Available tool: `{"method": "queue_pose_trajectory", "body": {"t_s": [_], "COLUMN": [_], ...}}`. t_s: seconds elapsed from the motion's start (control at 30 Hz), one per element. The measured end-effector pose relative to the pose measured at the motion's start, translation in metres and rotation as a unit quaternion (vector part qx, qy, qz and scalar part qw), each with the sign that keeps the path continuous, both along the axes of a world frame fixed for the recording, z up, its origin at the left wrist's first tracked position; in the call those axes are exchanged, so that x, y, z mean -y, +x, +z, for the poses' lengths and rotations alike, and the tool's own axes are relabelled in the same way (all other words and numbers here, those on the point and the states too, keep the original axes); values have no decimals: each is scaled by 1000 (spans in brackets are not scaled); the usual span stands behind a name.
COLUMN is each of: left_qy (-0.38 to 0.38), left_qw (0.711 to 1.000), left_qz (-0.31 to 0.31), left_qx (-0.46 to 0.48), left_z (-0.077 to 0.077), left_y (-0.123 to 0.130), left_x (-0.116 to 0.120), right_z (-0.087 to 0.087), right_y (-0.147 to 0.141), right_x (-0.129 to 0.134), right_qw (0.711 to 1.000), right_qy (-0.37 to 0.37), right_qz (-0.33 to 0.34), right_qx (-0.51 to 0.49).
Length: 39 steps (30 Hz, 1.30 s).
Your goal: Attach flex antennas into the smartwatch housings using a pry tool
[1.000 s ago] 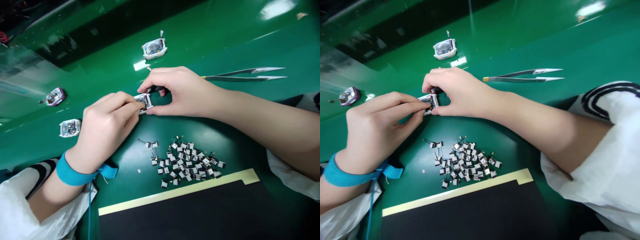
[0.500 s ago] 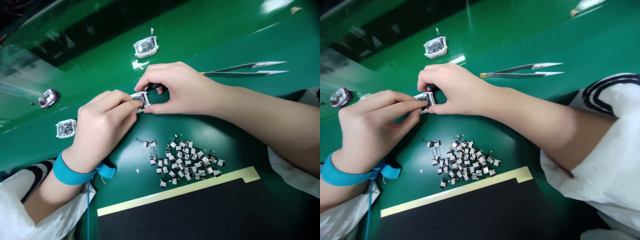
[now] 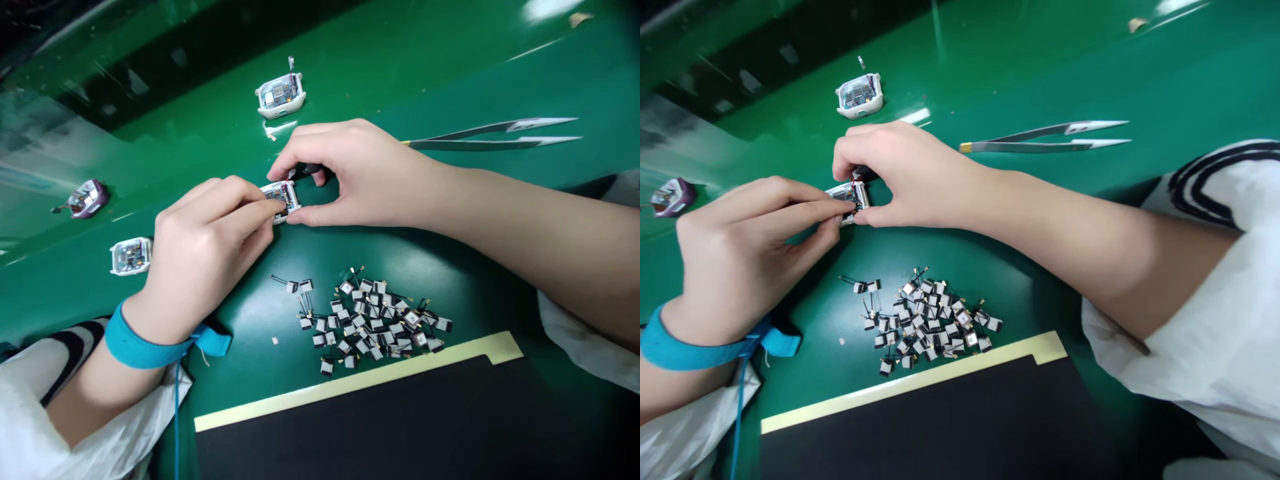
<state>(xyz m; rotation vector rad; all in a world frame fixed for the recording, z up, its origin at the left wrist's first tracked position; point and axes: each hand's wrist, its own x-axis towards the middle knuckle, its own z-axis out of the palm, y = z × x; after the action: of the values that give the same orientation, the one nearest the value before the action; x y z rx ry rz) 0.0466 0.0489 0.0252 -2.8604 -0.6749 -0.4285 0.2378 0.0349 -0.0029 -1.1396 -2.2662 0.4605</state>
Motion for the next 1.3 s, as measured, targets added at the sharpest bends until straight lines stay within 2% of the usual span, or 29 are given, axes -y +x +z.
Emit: {"method": "queue_pose_trajectory", "body": {"t_s": [0.33,0.53,0.83,1.0,1.2,1.3], "left_qy": [-11,3,-2,-15,-24,-19], "left_qw": [1000,999,1000,999,1000,1000], "left_qz": [-6,-32,-22,9,-7,-13], "left_qx": [2,6,-11,-31,-1,3], "left_z": [1,0,1,0,-4,-5], "left_y": [-1,-1,-3,-3,-3,-3], "left_x": [0,-2,-1,1,-1,-2], "right_z": [0,0,0,-1,1,1], "right_y": [0,0,1,3,7,8], "right_x": [-1,-1,-1,0,4,6], "right_qw": [1000,1000,1000,1000,999,998], "right_qy": [2,5,1,0,2,46], "right_qz": [3,1,5,15,-24,-44], "right_qx": [25,12,10,1,-40,-25]}}
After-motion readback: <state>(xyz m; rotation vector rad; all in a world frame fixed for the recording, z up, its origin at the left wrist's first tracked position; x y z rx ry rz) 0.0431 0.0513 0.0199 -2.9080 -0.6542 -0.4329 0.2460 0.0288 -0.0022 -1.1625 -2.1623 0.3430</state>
